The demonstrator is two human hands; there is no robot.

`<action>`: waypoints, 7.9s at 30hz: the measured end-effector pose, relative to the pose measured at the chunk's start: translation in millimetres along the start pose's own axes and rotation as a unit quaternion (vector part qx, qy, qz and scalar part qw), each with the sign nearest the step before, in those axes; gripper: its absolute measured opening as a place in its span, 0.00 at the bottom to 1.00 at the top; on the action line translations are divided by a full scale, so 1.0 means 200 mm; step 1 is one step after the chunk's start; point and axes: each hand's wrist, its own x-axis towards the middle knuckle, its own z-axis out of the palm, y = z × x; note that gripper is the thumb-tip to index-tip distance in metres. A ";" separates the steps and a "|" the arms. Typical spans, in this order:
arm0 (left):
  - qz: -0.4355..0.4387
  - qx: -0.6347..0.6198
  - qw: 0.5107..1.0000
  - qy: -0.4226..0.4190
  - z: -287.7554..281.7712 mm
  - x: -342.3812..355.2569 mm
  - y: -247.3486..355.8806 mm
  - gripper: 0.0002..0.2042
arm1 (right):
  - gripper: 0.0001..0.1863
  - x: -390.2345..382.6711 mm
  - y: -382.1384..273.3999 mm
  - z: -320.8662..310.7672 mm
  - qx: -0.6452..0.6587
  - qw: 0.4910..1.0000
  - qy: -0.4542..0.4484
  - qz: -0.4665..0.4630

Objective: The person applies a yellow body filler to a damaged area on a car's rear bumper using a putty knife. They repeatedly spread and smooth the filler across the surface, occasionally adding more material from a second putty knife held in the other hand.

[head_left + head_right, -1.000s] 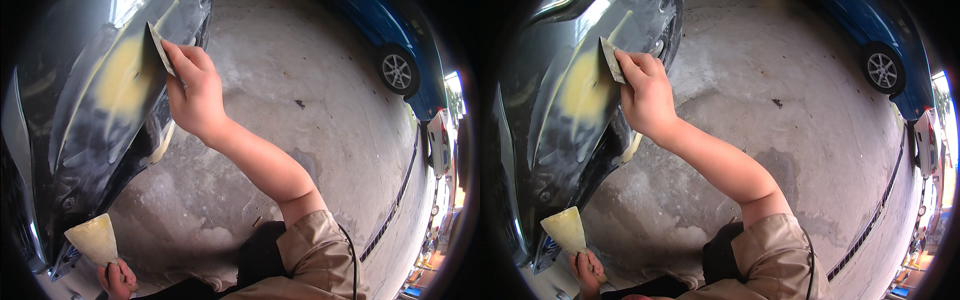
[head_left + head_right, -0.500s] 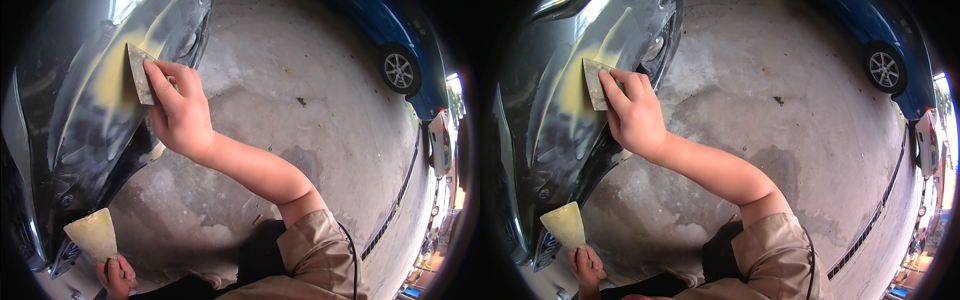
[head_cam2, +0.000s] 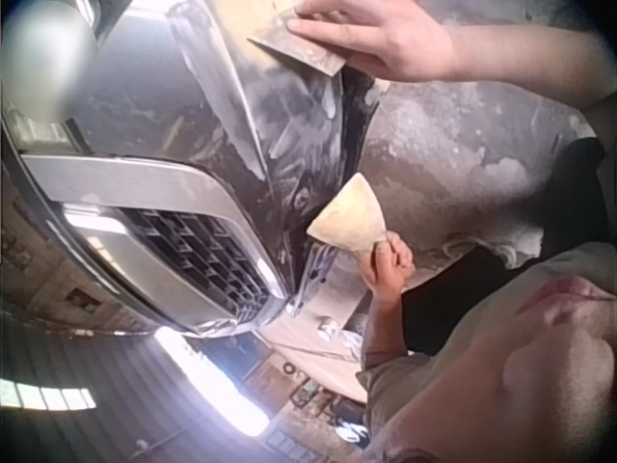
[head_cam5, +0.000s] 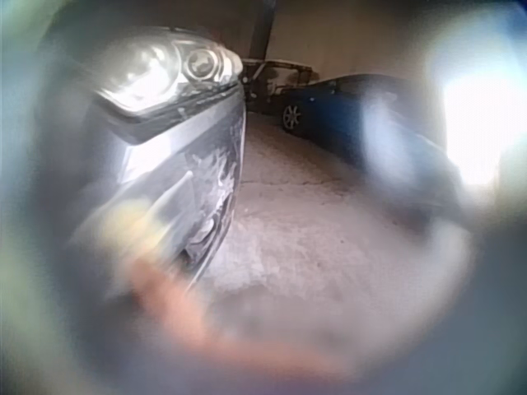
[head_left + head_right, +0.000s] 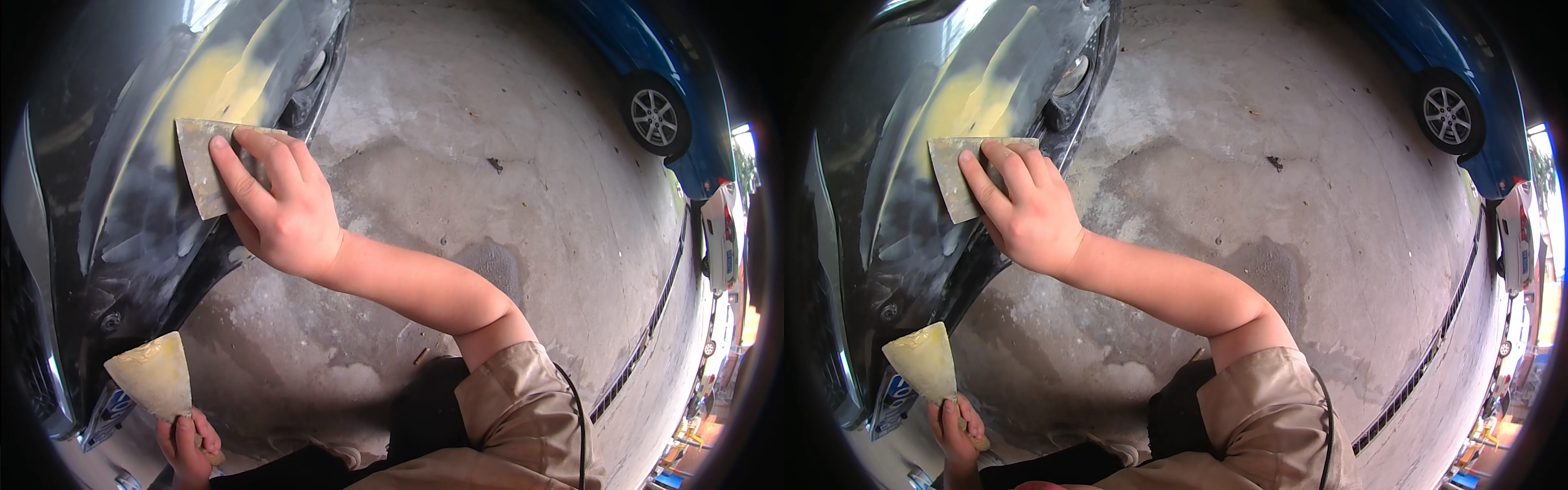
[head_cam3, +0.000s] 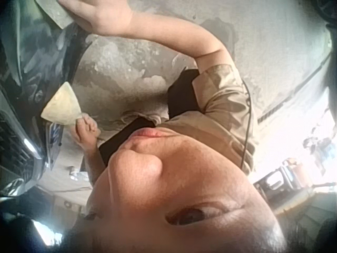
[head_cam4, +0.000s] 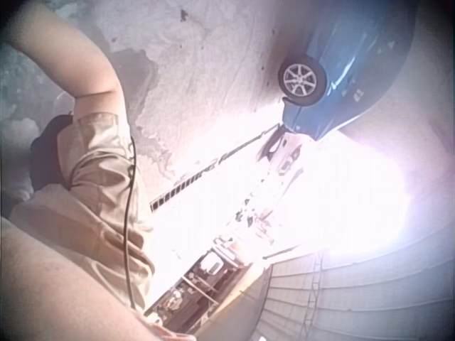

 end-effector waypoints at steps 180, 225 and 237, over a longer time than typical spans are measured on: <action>0.127 0.049 0.990 -0.024 0.21 -0.02 0.07 0.06 | 0.36 -0.01 -0.62 -0.36 0.180 0.949 -0.250 -0.068; 0.052 -0.010 0.994 0.097 0.06 -0.04 0.01 0.08 | 0.38 -0.01 0.07 0.00 0.041 0.999 0.003 0.018; 0.052 0.005 0.998 0.018 0.10 -0.03 0.05 0.09 | 0.35 -0.26 -0.05 0.04 0.014 0.994 -0.069 -0.084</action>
